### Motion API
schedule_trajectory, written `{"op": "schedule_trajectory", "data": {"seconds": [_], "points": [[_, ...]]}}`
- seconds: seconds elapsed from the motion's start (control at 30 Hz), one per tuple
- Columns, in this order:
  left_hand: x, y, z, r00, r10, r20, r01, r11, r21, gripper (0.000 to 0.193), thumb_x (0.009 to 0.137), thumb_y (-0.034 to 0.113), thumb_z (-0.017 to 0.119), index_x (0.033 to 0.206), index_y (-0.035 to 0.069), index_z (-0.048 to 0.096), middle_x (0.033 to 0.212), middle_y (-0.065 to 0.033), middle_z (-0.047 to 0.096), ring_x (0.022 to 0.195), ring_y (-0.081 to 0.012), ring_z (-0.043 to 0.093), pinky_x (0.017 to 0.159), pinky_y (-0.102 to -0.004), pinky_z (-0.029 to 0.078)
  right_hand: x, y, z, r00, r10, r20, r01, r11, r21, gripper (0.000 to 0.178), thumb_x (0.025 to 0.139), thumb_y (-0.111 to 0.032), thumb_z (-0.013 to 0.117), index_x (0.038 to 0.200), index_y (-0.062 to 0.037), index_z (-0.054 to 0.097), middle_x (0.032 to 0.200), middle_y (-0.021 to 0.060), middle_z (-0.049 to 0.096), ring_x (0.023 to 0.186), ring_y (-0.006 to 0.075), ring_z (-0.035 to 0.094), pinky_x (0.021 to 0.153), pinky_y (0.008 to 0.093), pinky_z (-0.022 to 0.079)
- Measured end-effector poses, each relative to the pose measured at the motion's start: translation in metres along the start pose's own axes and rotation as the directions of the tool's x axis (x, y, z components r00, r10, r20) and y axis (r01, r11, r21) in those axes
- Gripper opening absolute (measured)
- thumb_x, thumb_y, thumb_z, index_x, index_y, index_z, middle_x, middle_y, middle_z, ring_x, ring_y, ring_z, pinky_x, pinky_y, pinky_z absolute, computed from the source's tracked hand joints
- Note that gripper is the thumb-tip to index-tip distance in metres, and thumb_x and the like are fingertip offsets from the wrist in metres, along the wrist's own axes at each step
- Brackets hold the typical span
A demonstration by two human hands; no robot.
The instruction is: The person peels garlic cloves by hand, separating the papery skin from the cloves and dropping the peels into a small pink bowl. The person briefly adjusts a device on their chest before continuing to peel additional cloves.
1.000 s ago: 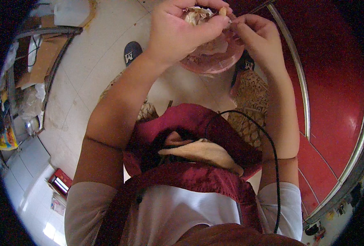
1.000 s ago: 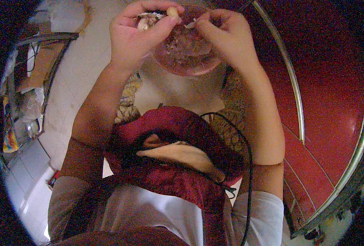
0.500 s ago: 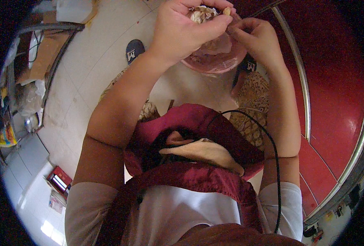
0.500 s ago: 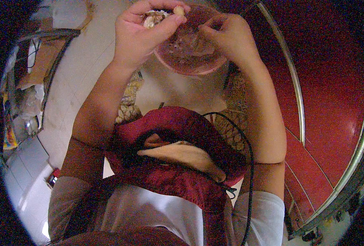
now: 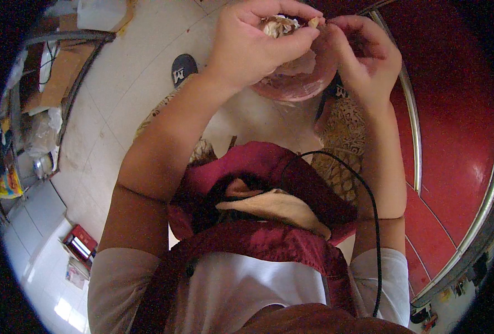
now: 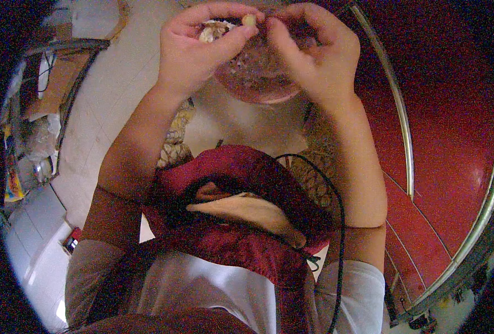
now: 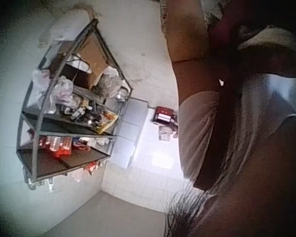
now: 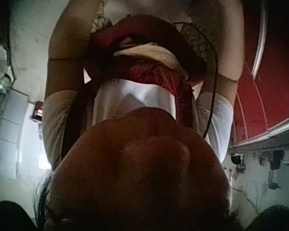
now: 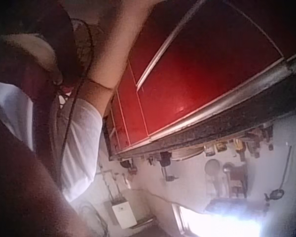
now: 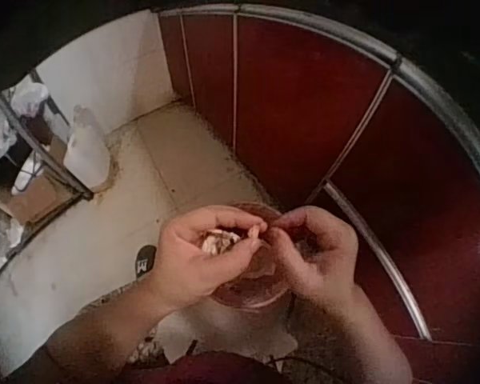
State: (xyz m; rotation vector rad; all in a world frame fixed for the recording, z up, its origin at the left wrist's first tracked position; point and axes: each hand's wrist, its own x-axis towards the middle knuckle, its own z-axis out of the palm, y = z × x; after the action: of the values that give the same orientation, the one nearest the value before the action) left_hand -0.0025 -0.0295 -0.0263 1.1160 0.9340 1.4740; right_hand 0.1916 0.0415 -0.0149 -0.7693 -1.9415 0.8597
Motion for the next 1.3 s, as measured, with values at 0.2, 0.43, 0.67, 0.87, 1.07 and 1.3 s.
{"op": "schedule_trajectory", "data": {"seconds": [0.2, 0.43, 0.67, 0.87, 1.07, 1.3], "points": [[0.002, -0.006, 0.000, 0.979, 0.203, 0.012, -0.202, 0.964, 0.170, 0.021, 0.092, 0.000, 0.073, 0.112, -0.004, 0.074, 0.115, -0.0132, 0.071, 0.102, -0.0158, 0.068, 0.088, -0.0277, 0.054, 0.007, -0.018, 0.003, 0.945, -0.327, -0.020, 0.321, 0.935, -0.149, 0.016, 0.084, 0.003, 0.077, 0.099, 0.0052, 0.074, 0.091, 0.0111, 0.075, 0.083, 0.0173, 0.071, 0.076, 0.0266, 0.055], [0.005, -0.003, 0.000, 0.942, 0.328, 0.064, -0.331, 0.890, 0.314, 0.020, 0.091, -0.003, 0.072, 0.111, -0.005, 0.074, 0.111, -0.0154, 0.072, 0.099, -0.0192, 0.070, 0.085, -0.0293, 0.055, 0.009, -0.019, 0.002, 0.931, -0.362, -0.035, 0.347, 0.913, -0.216, 0.015, 0.082, 0.004, 0.078, 0.097, 0.0045, 0.075, 0.091, 0.0126, 0.075, 0.080, 0.0189, 0.072, 0.073, 0.0270, 0.056], [0.007, 0.008, 0.004, 0.901, 0.414, 0.130, -0.405, 0.696, 0.592, 0.022, 0.087, -0.008, 0.068, 0.108, -0.006, 0.073, 0.105, -0.0187, 0.072, 0.089, -0.0243, 0.072, 0.075, -0.0317, 0.058, 0.000, -0.010, 0.006, 0.997, -0.046, -0.054, 0.043, 0.998, -0.052, 0.014, 0.088, 0.000, 0.077, 0.101, 0.0036, 0.077, 0.093, 0.0092, 0.076, 0.082, 0.0128, 0.071, 0.074, 0.0246, 0.056], [0.014, 0.008, -0.001, 0.789, 0.569, 0.233, -0.551, 0.487, 0.677, 0.023, 0.084, -0.008, 0.068, 0.106, -0.005, 0.074, 0.100, -0.0188, 0.072, 0.085, -0.0305, 0.072, 0.072, -0.0359, 0.058, 0.000, -0.002, 0.013, 0.994, 0.053, -0.100, -0.045, 0.995, 0.084, 0.012, 0.091, -0.003, 0.076, 0.102, 0.0021, 0.078, 0.095, 0.0066, 0.077, 0.084, 0.0092, 0.069, 0.075, 0.0223, 0.056], [0.012, 0.012, 0.003, 0.766, 0.589, 0.258, -0.572, 0.442, 0.691, 0.026, 0.080, -0.008, 0.069, 0.106, -0.003, 0.074, 0.100, -0.0187, 0.073, 0.085, -0.0310, 0.072, 0.072, -0.0367, 0.058, -0.004, -0.001, 0.008, 0.980, 0.177, -0.089, -0.169, 0.981, 0.094, 0.013, 0.090, -0.006, 0.077, 0.100, 0.0023, 0.078, 0.091, 0.0053, 0.077, 0.080, 0.0089, 0.069, 0.073, 0.0220, 0.056], [0.009, 0.015, 0.007, 0.798, 0.557, 0.228, -0.533, 0.478, 0.698, 0.023, 0.083, -0.007, 0.070, 0.105, -0.004, 0.075, 0.100, -0.0188, 0.073, 0.085, -0.0298, 0.072, 0.073, -0.0351, 0.058, -0.003, -0.006, 0.009, 0.987, 0.115, -0.110, -0.117, 0.993, -0.004, 0.011, 0.090, -0.003, 0.075, 0.099, 0.0023, 0.078, 0.089, 0.0046, 0.077, 0.077, 0.0084, 0.069, 0.071, 0.0217, 0.055]]}}
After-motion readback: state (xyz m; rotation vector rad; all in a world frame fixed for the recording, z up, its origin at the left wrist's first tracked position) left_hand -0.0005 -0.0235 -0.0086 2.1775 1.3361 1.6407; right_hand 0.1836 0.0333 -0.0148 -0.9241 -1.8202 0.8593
